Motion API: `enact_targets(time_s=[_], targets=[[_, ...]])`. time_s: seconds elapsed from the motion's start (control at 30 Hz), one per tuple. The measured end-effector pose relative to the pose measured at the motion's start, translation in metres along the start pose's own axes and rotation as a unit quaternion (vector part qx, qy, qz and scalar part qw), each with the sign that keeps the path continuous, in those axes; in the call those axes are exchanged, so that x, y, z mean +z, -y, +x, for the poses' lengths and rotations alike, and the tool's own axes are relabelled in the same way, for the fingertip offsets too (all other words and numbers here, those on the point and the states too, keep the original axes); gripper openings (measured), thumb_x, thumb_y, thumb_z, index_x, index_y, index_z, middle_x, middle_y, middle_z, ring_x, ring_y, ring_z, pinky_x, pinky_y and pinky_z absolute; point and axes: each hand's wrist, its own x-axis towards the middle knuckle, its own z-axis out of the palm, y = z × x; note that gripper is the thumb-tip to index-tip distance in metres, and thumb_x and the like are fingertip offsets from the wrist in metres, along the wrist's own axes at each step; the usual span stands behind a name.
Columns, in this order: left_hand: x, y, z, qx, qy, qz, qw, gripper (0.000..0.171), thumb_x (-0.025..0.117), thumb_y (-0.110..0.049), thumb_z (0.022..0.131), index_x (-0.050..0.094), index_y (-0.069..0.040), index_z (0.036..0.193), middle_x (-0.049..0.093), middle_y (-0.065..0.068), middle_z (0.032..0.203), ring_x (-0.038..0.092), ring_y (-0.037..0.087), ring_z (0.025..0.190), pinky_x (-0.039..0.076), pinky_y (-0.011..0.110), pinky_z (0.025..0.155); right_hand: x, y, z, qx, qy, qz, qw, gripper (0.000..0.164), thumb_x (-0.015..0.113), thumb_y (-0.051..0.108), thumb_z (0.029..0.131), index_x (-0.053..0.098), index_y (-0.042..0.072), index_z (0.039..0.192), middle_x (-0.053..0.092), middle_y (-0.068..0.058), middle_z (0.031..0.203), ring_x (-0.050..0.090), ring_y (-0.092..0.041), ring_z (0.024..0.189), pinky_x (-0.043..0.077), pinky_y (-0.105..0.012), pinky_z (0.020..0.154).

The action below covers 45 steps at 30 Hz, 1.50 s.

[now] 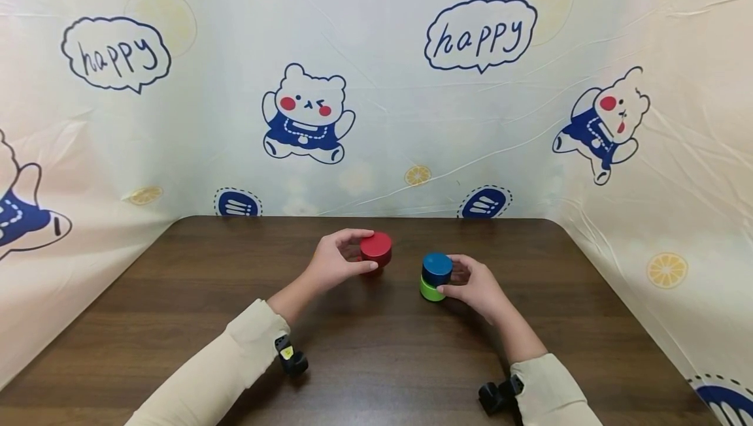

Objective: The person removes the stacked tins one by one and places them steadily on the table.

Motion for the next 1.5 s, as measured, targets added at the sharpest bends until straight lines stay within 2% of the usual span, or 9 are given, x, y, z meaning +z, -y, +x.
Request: enact_targets(time_s=[0.2, 0.43, 1.0, 1.1, 1.33, 1.37, 1.5], targets=[[-0.005, 0.006, -0.006, -0.009, -0.014, 0.010, 0.9998, 0.052, 0.085, -0.010, 0.075, 0.066, -0.014, 0.124, 0.061, 0.006, 0.125, 0.066, 0.026, 0.103, 0.055, 0.040, 0.088, -0.001, 0.000, 0.000, 0.008, -0.002, 0.001, 1.000, 0.063, 0.079, 0.018, 0.083, 0.049, 0.001, 0.136, 0.059, -0.022, 0.129, 0.057, -0.037, 0.116, 0.046, -0.054, 0.098], [-0.016, 0.013, -0.010, -0.009, -0.020, 0.001, 0.9997, 0.051, 0.083, -0.006, 0.076, 0.066, -0.011, 0.124, 0.061, 0.008, 0.124, 0.061, 0.034, 0.109, 0.051, 0.045, 0.093, 0.001, -0.001, 0.001, 0.012, -0.005, 0.002, 1.000, 0.063, 0.080, 0.018, 0.082, 0.051, 0.002, 0.135, 0.060, -0.021, 0.127, 0.057, -0.037, 0.115, 0.046, -0.054, 0.097], [-0.042, 0.022, -0.019, -0.033, -0.039, -0.007, 0.9987, 0.058, 0.083, -0.003, 0.075, 0.062, -0.007, 0.129, 0.057, 0.014, 0.131, 0.057, 0.036, 0.118, 0.049, 0.047, 0.096, 0.000, -0.001, -0.001, 0.007, -0.006, 0.004, 1.000, 0.063, 0.079, 0.017, 0.083, 0.050, 0.002, 0.136, 0.060, -0.020, 0.127, 0.058, -0.036, 0.114, 0.048, -0.052, 0.096], [-0.045, 0.021, -0.020, -0.039, -0.042, 0.000, 0.9984, 0.059, 0.082, -0.001, 0.075, 0.060, -0.004, 0.131, 0.056, 0.017, 0.132, 0.056, 0.037, 0.119, 0.048, 0.048, 0.096, 0.000, -0.001, -0.001, 0.007, -0.006, 0.003, 1.000, 0.063, 0.080, 0.017, 0.082, 0.050, 0.002, 0.136, 0.060, -0.020, 0.126, 0.058, -0.036, 0.113, 0.048, -0.052, 0.096], [-0.051, -0.011, -0.034, -0.036, -0.042, 0.020, 0.9982, 0.055, 0.078, 0.002, 0.078, 0.058, 0.003, 0.130, 0.057, 0.022, 0.128, 0.059, 0.038, 0.114, 0.048, 0.050, 0.096, 0.000, -0.003, 0.000, 0.003, -0.008, 0.004, 1.000, 0.062, 0.080, 0.017, 0.082, 0.051, 0.002, 0.135, 0.060, -0.020, 0.126, 0.058, -0.035, 0.113, 0.048, -0.051, 0.096], [-0.053, -0.011, -0.035, -0.038, -0.044, 0.022, 0.9981, 0.055, 0.078, 0.001, 0.078, 0.059, 0.003, 0.130, 0.057, 0.022, 0.128, 0.058, 0.038, 0.115, 0.048, 0.050, 0.096, 0.000, -0.003, 0.000, 0.004, -0.008, 0.004, 1.000, 0.062, 0.080, 0.017, 0.082, 0.051, 0.002, 0.135, 0.060, -0.020, 0.126, 0.058, -0.035, 0.113, 0.048, -0.051, 0.096], [-0.058, 0.007, -0.030, -0.050, -0.056, 0.022, 0.9969, 0.058, 0.080, 0.001, 0.077, 0.059, 0.000, 0.130, 0.057, 0.021, 0.130, 0.056, 0.038, 0.117, 0.046, 0.050, 0.098, 0.000, -0.002, 0.000, 0.005, -0.008, 0.004, 1.000, 0.062, 0.080, 0.017, 0.082, 0.051, 0.002, 0.135, 0.060, -0.020, 0.126, 0.058, -0.035, 0.113, 0.048, -0.052, 0.096]])
